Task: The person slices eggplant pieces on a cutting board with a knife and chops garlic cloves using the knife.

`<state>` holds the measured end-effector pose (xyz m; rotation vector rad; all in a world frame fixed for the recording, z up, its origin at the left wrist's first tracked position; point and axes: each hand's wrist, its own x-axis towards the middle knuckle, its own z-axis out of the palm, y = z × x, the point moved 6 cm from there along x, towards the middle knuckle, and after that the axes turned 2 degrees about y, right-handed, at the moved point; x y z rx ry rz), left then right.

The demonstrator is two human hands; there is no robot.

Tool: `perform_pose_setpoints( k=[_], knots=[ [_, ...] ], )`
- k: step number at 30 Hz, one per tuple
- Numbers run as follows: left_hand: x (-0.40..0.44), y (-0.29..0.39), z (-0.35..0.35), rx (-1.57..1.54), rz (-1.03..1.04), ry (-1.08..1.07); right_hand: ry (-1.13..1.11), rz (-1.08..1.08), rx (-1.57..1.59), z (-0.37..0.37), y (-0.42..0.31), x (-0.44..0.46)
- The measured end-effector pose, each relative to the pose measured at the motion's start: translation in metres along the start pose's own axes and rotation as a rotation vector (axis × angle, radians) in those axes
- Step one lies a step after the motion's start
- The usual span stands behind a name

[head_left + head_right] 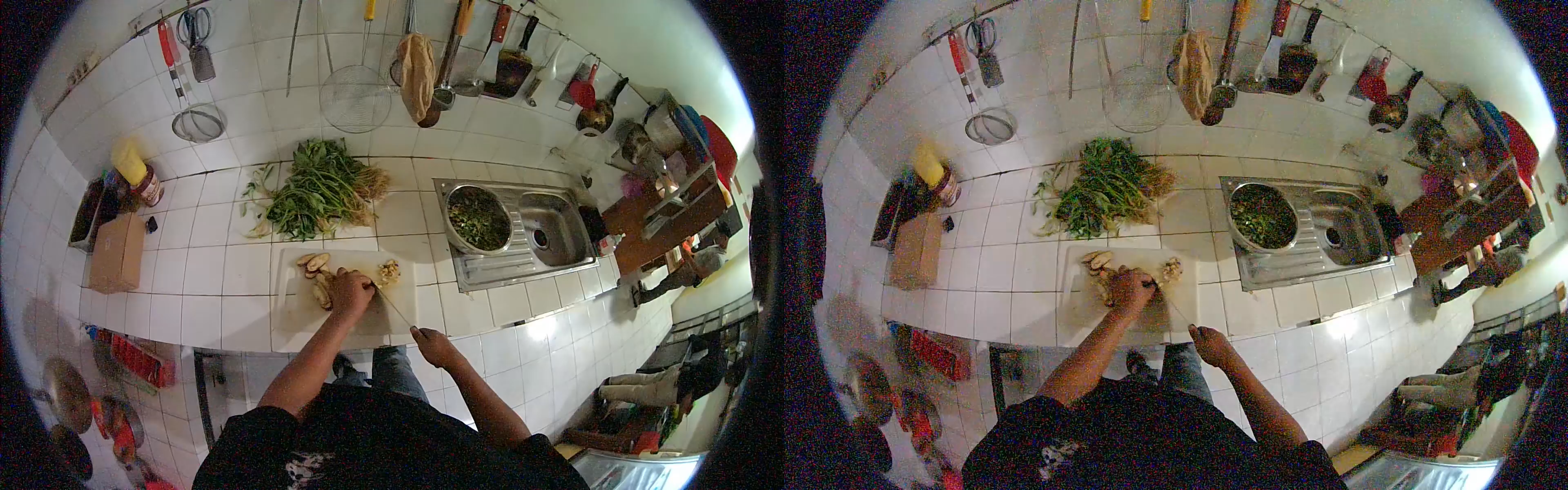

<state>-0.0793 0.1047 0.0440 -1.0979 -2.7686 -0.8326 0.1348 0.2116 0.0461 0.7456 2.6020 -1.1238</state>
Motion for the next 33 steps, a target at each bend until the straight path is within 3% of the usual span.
perform_pose_setpoints(
  k=[2, 5, 9, 11, 21, 23, 26, 29, 33],
  knots=[
    [0.000, -0.005, -0.002, -0.130, -0.159, -0.056, 0.015, 0.000, 0.025, 0.006, -0.002, 0.003],
    [0.000, 0.000, -0.006, -0.057, -0.136, -0.136, 0.049, 0.050, 0.037, 0.015, -0.003, 0.007],
    [-0.003, -0.007, 0.012, -0.059, -0.156, -0.099, 0.118, 0.055, 0.035, 0.014, -0.002, 0.001],
    [-0.005, -0.005, 0.012, 0.015, -0.069, -0.017, 0.132, 0.098, 0.038, 0.010, -0.001, -0.007],
    [0.014, -0.008, 0.039, 0.007, -0.028, -0.042, 0.252, 0.131, 0.060, -0.006, 0.010, -0.033],
    [0.011, -0.011, 0.030, -0.248, -0.167, -0.004, 0.271, 0.144, -0.014, -0.007, 0.009, -0.039],
    [0.005, -0.001, 0.012, -0.376, -0.297, 0.072, 0.302, 0.182, -0.069, -0.011, 0.009, -0.045],
    [0.006, 0.017, 0.003, -0.212, -0.187, 0.097, 0.336, 0.188, -0.109, -0.017, 0.001, -0.053],
    [0.021, 0.032, -0.006, -0.084, -0.202, 0.064, 0.330, 0.193, -0.209, -0.023, 0.000, -0.056]
  ],
)
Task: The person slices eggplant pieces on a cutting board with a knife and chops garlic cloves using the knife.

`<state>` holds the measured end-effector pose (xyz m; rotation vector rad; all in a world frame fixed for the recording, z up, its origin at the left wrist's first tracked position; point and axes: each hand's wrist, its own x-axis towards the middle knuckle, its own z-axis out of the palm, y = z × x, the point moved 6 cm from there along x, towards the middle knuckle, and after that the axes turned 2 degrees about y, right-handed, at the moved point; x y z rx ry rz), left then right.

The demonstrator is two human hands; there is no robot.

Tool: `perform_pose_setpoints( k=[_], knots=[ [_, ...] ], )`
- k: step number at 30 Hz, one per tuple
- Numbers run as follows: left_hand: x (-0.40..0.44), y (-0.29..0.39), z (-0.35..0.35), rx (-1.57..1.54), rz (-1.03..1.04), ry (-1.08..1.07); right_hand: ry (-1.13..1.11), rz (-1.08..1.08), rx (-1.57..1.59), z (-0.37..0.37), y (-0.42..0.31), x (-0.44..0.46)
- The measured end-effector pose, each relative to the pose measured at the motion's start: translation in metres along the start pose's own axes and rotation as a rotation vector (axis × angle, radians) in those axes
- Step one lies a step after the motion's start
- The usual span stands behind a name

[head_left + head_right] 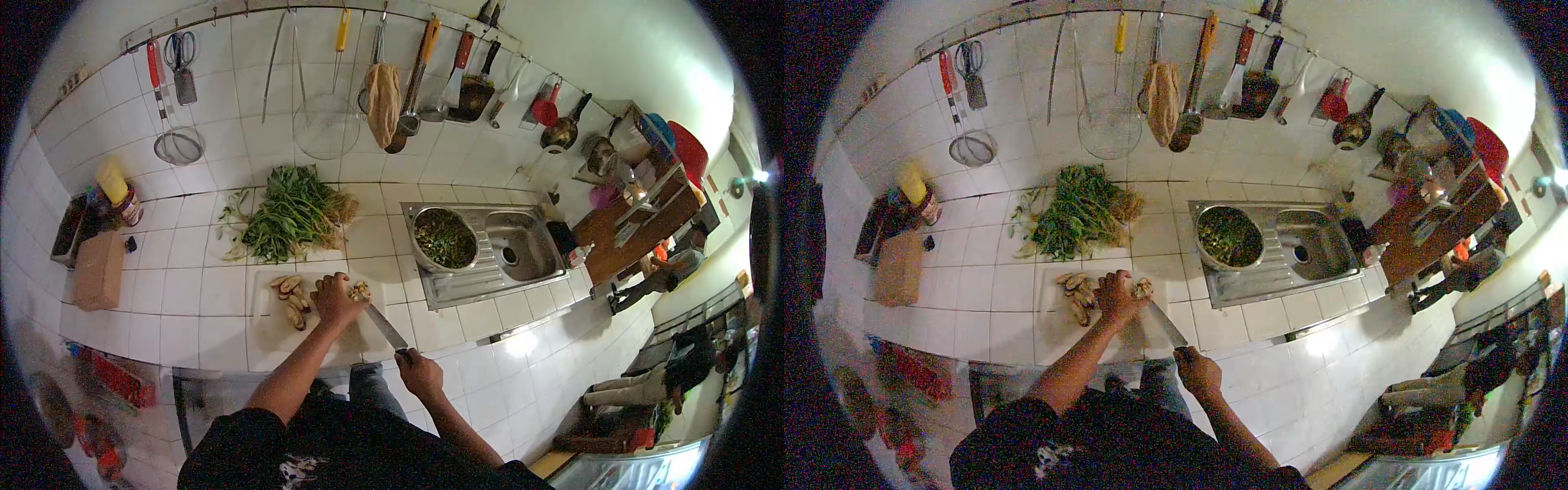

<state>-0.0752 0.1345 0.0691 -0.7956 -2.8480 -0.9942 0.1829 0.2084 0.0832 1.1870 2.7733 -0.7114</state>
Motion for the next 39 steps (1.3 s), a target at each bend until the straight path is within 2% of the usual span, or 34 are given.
perform_pose_setpoints(
  k=[7, 12, 14, 19, 21, 22, 24, 32, 39],
  knots=[
    [0.035, -0.021, 0.009, -0.006, 0.107, 0.003, -0.012, 0.002, -0.015, 0.001, 0.008, -0.008],
    [0.033, -0.054, -0.002, 0.005, 0.084, 0.004, -0.156, -0.060, 0.008, 0.019, 0.005, -0.003],
    [0.025, -0.061, -0.011, 0.036, 0.121, 0.083, -0.161, -0.038, 0.004, 0.019, 0.003, 0.006],
    [0.013, -0.071, -0.021, 0.020, 0.096, 0.000, -0.165, -0.048, 0.004, 0.009, -0.001, 0.031],
    [0.007, -0.068, -0.013, 0.233, 0.113, -0.052, -0.191, -0.046, 0.041, 0.003, 0.000, 0.033],
    [0.006, -0.071, -0.011, 0.236, 0.103, -0.046, -0.204, -0.062, 0.065, 0.001, -0.001, 0.033],
    [0.003, -0.071, -0.004, 0.237, 0.072, -0.164, -0.235, -0.047, 0.024, 0.001, -0.002, 0.033],
    [-0.015, -0.048, -0.012, 0.214, 0.124, -0.123, -0.257, -0.048, 0.039, 0.013, 0.002, 0.036],
    [-0.021, -0.055, 0.001, 0.171, 0.087, -0.067, -0.270, -0.151, 0.224, 0.042, -0.004, 0.034]
  ],
)
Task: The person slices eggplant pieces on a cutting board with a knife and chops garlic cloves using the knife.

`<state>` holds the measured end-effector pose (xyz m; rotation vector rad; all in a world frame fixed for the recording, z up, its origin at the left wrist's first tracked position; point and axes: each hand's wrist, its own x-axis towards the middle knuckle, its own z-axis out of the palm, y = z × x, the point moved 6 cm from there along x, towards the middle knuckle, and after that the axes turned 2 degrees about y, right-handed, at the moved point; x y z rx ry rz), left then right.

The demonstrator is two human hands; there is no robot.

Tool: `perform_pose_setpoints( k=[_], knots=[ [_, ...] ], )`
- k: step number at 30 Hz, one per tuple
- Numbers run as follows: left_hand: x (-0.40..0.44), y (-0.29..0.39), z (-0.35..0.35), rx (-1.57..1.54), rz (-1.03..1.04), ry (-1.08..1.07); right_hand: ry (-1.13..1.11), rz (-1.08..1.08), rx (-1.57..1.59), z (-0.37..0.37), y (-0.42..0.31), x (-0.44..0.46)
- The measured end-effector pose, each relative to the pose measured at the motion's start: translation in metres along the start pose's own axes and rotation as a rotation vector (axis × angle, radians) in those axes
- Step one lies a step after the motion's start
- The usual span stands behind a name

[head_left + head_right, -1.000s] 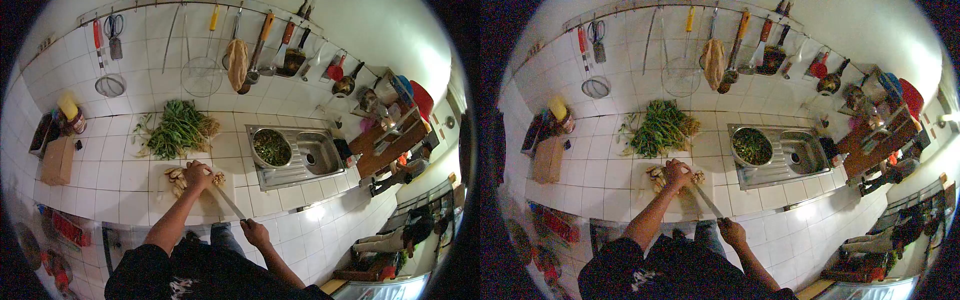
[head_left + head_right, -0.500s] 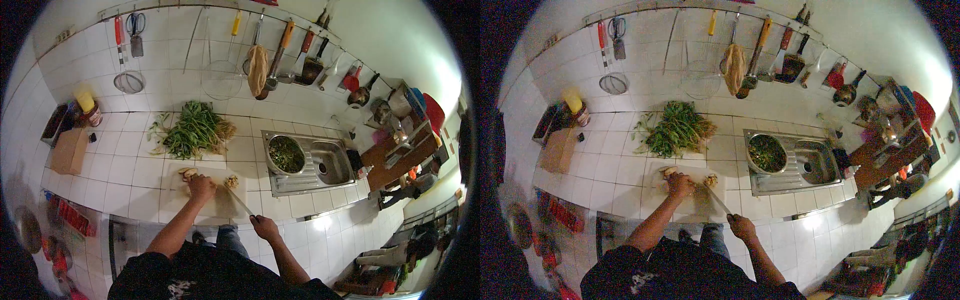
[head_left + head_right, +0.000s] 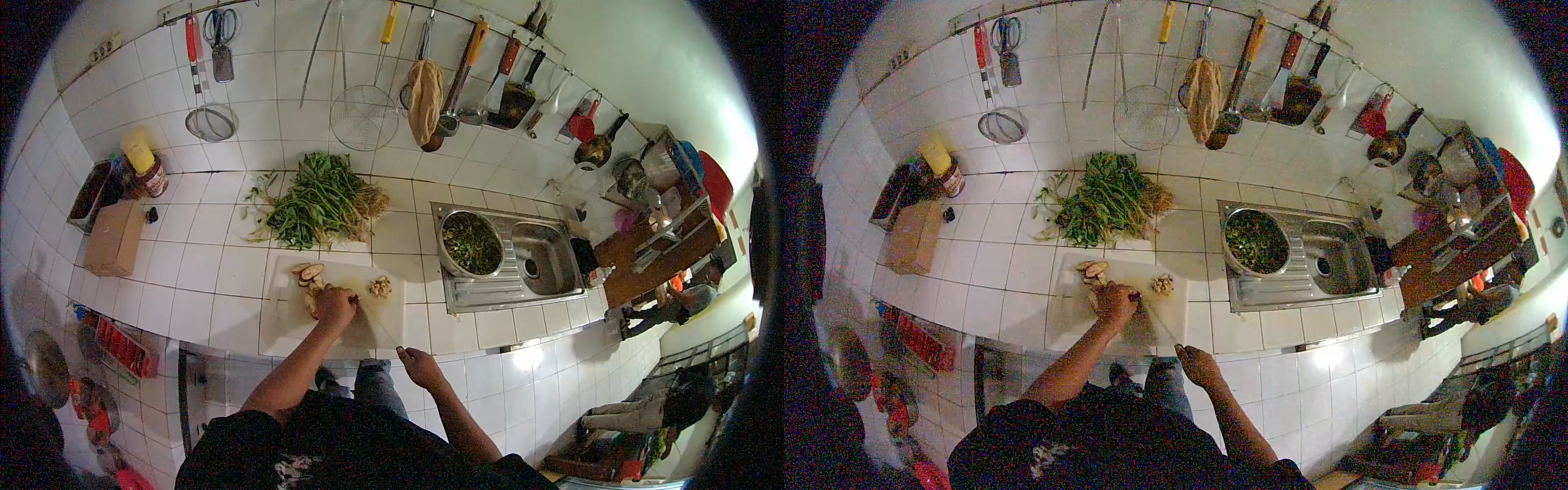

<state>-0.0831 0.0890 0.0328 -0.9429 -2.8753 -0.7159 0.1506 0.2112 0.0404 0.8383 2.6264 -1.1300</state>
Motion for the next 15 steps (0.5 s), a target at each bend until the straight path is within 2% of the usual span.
perform_pose_setpoints(
  k=[2, 5, 7, 11, 15],
  knots=[
    [-0.001, 0.002, -0.004, -0.005, -0.005, -0.003, 0.011, -0.042, 0.012, 0.002, 0.000, 0.002],
    [0.000, -0.010, 0.014, -0.043, -0.006, 0.008, -0.099, 0.039, 0.078, 0.010, 0.005, 0.006],
    [-0.002, -0.005, 0.006, -0.074, 0.000, 0.022, -0.051, -0.044, -0.015, 0.006, -0.003, 0.010],
    [-0.010, -0.004, 0.003, -0.049, -0.001, 0.031, -0.059, 0.003, -0.065, 0.001, -0.022, 0.011],
    [-0.017, -0.008, 0.001, -0.005, -0.012, 0.016, 0.004, -0.072, -0.066, -0.005, -0.036, 0.004]
  ],
)
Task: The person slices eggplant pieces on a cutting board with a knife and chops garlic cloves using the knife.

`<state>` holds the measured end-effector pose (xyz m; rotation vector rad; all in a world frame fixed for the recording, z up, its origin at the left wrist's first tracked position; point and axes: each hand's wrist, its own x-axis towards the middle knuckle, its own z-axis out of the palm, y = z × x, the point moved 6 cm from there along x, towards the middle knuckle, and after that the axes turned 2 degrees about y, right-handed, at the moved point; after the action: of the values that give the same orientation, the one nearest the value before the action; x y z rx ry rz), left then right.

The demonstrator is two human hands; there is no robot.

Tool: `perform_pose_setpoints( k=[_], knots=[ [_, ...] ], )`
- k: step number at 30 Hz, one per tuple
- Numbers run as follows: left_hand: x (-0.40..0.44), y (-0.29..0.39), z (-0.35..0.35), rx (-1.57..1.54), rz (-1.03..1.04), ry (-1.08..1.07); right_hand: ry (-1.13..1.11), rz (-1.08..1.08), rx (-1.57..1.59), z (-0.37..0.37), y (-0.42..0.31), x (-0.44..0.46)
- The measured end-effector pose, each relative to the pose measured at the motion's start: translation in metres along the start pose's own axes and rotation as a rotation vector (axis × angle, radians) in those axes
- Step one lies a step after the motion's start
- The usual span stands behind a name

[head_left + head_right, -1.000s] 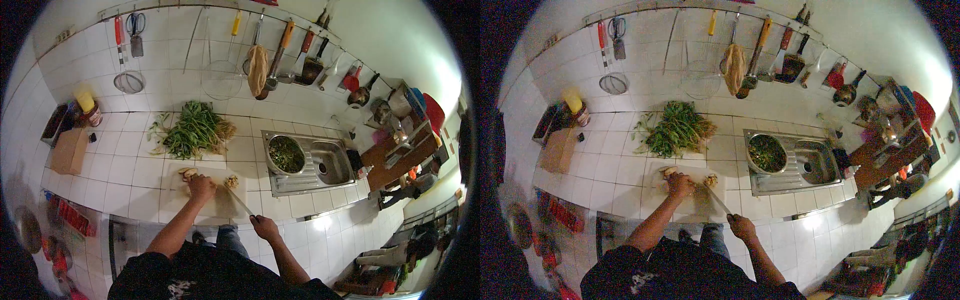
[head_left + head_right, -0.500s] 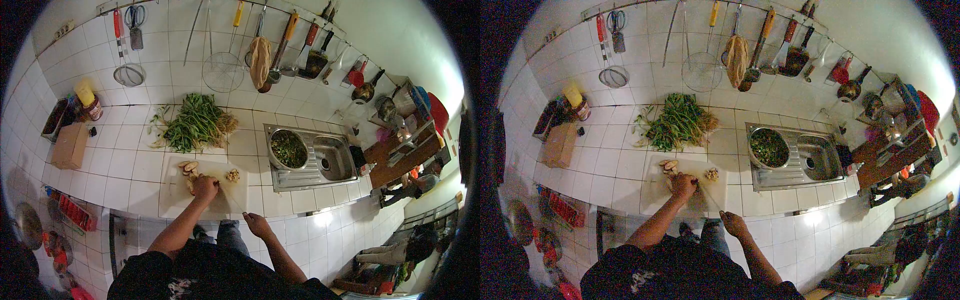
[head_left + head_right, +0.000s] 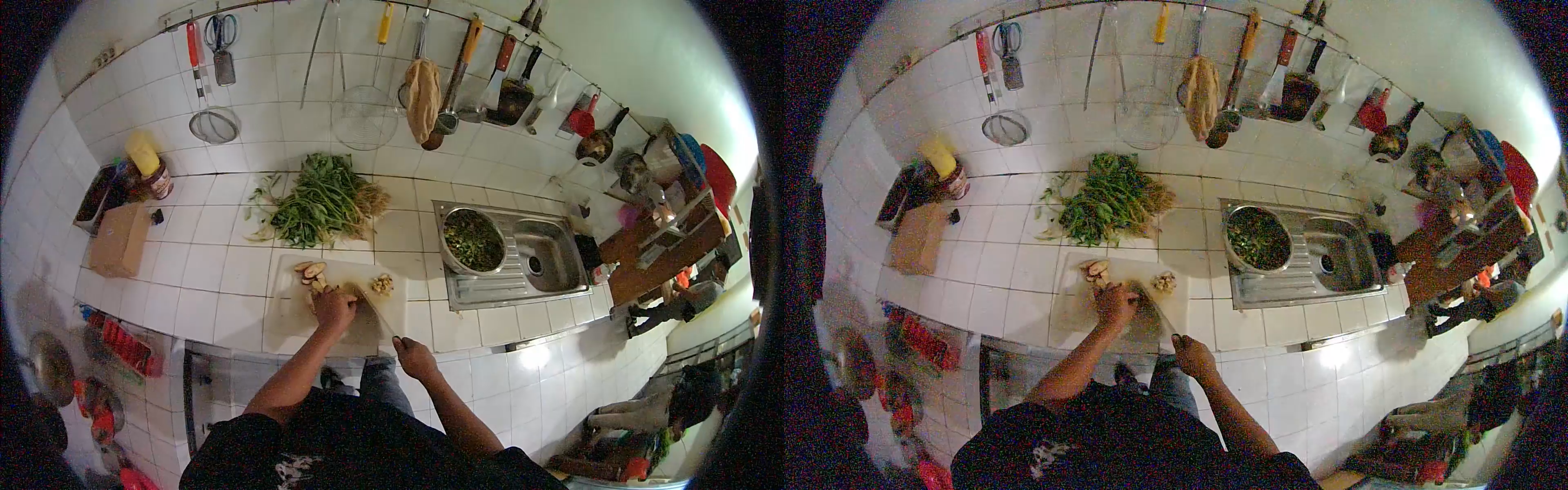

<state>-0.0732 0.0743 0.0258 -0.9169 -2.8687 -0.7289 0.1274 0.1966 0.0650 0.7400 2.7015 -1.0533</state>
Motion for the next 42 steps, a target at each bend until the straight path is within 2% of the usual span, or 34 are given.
perform_pose_setpoints(
  k=[2, 4, 9, 16, 18, 20, 22, 28, 29, 32, 34, 36, 42],
  knots=[
    [-0.002, 0.003, -0.006, 0.030, -0.003, 0.030, 0.008, -0.017, 0.017, 0.001, 0.004, 0.001],
    [-0.001, 0.002, -0.006, 0.057, -0.003, 0.058, -0.071, 0.090, 0.070, 0.010, 0.023, 0.005],
    [0.003, -0.006, 0.003, -0.062, -0.092, 0.005, -0.087, 0.045, 0.067, 0.011, 0.028, -0.004],
    [0.005, 0.013, -0.012, 0.062, 0.030, 0.014, -0.089, 0.091, -0.038, 0.000, 0.002, -0.004],
    [0.011, 0.010, -0.001, 0.018, -0.003, -0.030, -0.077, 0.094, -0.066, 0.002, 0.002, 0.002],
    [0.015, 0.006, 0.009, 0.032, -0.012, -0.029, -0.069, 0.089, -0.100, 0.002, 0.003, 0.006],
    [0.019, 0.006, 0.004, 0.046, -0.029, -0.024, -0.069, -0.027, -0.035, 0.002, 0.003, 0.007],
    [0.015, 0.002, 0.013, 0.080, -0.036, -0.065, -0.055, 0.053, 0.059, 0.016, 0.030, 0.000],
    [0.014, 0.002, 0.013, 0.070, -0.026, -0.014, -0.055, 0.061, 0.064, 0.019, 0.033, -0.002],
    [0.013, 0.002, 0.012, 0.042, -0.005, 0.030, -0.020, -0.038, 0.069, 0.008, 0.016, -0.003],
    [0.015, -0.006, 0.022, 0.027, 0.005, 0.030, -0.093, 0.025, 0.033, 0.010, 0.017, 0.000],
    [0.016, -0.011, 0.027, -0.040, -0.026, 0.050, -0.078, 0.048, 0.023, 0.009, 0.018, 0.001],
    [0.013, -0.001, 0.018, 0.035, -0.016, 0.014, -0.024, 0.100, -0.011, 0.009, 0.014, 0.003]
  ],
)
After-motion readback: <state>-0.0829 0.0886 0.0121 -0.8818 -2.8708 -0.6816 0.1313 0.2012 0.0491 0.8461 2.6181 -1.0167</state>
